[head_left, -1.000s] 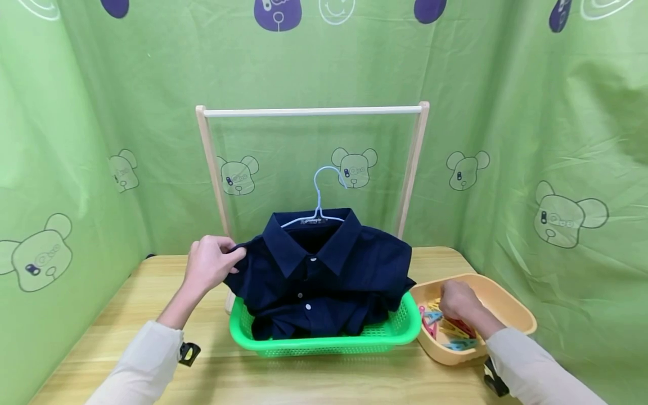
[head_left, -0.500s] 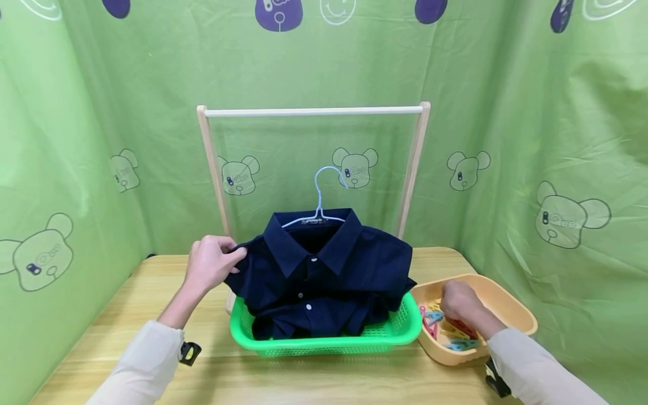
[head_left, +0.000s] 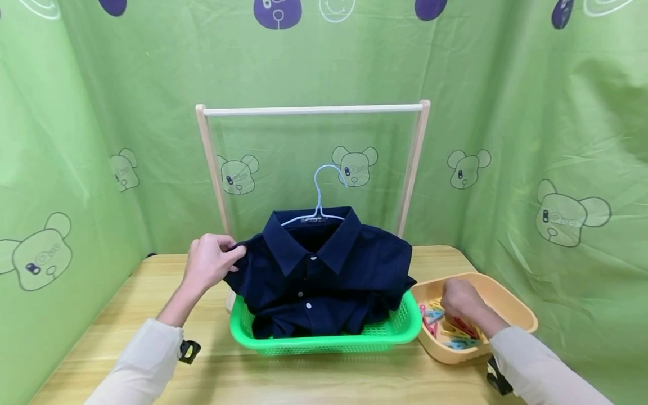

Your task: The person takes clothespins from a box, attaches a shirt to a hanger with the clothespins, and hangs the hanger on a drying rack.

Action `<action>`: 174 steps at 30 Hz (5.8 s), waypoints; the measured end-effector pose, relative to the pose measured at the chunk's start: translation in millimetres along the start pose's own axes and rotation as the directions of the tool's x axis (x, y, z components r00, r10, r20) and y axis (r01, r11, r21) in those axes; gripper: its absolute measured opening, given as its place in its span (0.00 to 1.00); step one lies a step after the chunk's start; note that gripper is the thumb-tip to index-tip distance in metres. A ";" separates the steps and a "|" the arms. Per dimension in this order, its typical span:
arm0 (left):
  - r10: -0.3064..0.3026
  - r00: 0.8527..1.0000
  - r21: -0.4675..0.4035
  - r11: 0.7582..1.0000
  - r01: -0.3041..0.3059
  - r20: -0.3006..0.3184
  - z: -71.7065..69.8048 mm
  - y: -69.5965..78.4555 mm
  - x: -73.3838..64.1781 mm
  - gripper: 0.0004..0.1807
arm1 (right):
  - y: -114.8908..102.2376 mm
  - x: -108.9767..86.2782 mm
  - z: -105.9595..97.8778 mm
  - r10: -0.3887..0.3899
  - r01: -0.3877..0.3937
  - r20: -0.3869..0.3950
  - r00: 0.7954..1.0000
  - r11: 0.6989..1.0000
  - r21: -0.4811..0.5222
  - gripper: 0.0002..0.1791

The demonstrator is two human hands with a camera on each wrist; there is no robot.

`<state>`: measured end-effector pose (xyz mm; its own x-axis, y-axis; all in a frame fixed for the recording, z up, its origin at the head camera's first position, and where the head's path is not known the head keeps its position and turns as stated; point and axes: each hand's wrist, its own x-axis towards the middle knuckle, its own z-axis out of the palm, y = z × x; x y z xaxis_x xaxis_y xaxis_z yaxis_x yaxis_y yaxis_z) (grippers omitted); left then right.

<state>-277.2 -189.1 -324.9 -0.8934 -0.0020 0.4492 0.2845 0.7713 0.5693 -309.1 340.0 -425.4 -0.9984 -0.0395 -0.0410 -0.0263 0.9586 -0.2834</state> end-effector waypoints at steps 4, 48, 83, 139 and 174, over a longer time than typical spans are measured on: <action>-0.001 1.000 0.002 1.000 0.001 0.000 0.0 -0.9 -0.9 0.12 | 2.3 0.4 0.4 -0.007 0.007 0.007 1.000 1.000 -0.007 0.09; -0.009 1.000 -0.002 1.000 0.009 -0.010 2.7 0.3 -0.2 0.12 | 2.8 -3.4 -8.8 0.070 -0.069 -0.036 0.997 0.997 0.016 0.16; -0.021 1.000 -0.005 1.000 0.020 -0.017 2.7 0.1 -1.8 0.12 | -1.4 -5.2 -21.4 0.071 -0.074 0.036 0.997 0.994 0.083 0.06; -0.032 0.999 -0.014 0.999 0.031 -0.027 4.9 2.7 -4.4 0.11 | -19.0 -8.9 -44.6 0.009 0.015 -0.129 0.992 0.982 0.187 0.14; -0.038 0.999 -0.017 0.999 0.038 -0.030 5.2 1.8 -6.5 0.12 | -50.2 -12.8 -78.8 -0.078 0.108 -0.172 0.982 0.980 0.168 0.23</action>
<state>-272.7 -184.3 -330.4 -0.8929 -0.0507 0.4475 0.2564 0.7596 0.5977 -299.0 314.6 -335.1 -0.9870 -0.0653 0.1470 -0.1247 0.8878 -0.4430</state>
